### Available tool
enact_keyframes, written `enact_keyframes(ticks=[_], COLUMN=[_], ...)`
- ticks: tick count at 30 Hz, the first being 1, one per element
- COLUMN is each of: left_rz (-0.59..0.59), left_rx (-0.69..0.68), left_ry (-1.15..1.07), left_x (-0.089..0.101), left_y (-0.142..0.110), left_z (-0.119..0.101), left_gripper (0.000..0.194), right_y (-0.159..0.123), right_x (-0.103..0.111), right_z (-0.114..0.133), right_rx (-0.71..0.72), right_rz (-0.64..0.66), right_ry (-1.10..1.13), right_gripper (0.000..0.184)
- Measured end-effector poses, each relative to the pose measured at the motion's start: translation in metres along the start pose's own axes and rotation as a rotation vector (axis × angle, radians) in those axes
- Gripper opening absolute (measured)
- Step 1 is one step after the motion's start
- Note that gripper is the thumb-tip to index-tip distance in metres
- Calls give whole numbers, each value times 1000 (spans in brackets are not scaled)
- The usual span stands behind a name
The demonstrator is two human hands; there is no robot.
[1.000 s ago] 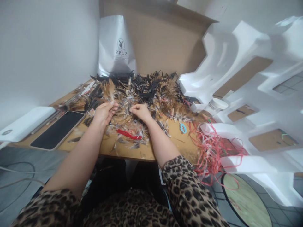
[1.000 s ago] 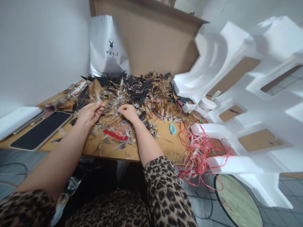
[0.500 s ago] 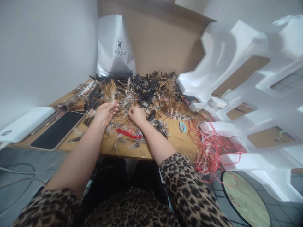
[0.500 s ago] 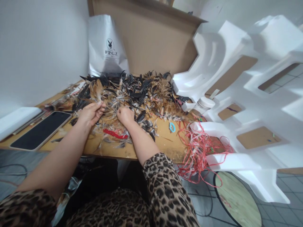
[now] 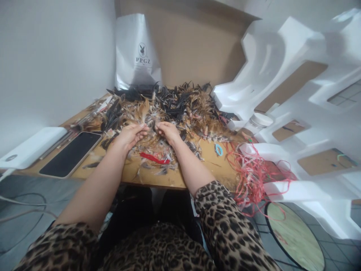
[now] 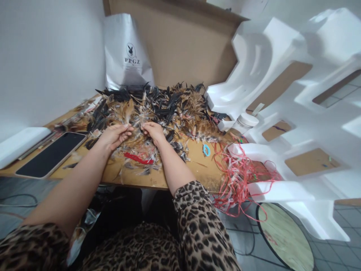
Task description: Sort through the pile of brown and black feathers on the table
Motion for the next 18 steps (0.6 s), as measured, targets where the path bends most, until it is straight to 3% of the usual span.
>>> enact_keyframes(ticks=[5,10,18], left_rz=[9,30,44], left_rx=[26,19,68], left_ry=[20,13,39], left_x=[-1,-3,-8], left_y=[-1,-1,-5], left_z=[2,4,5], left_gripper=[14,14,9], right_y=[0,-3,-11], right_x=[-4,-11,-23], right_z=[1,-1,2], right_rx=[-18,-3,87], right_rz=[40,59,-32], right_ry=[131,120,40], right_gripper=[21,26,13])
Point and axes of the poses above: each hand's wrist, its own y-axis towards the middle knuckle, its own x-axis out of the back of the hand, z = x × y, the point moved 3 cm from there along y, towards the middle knuckle
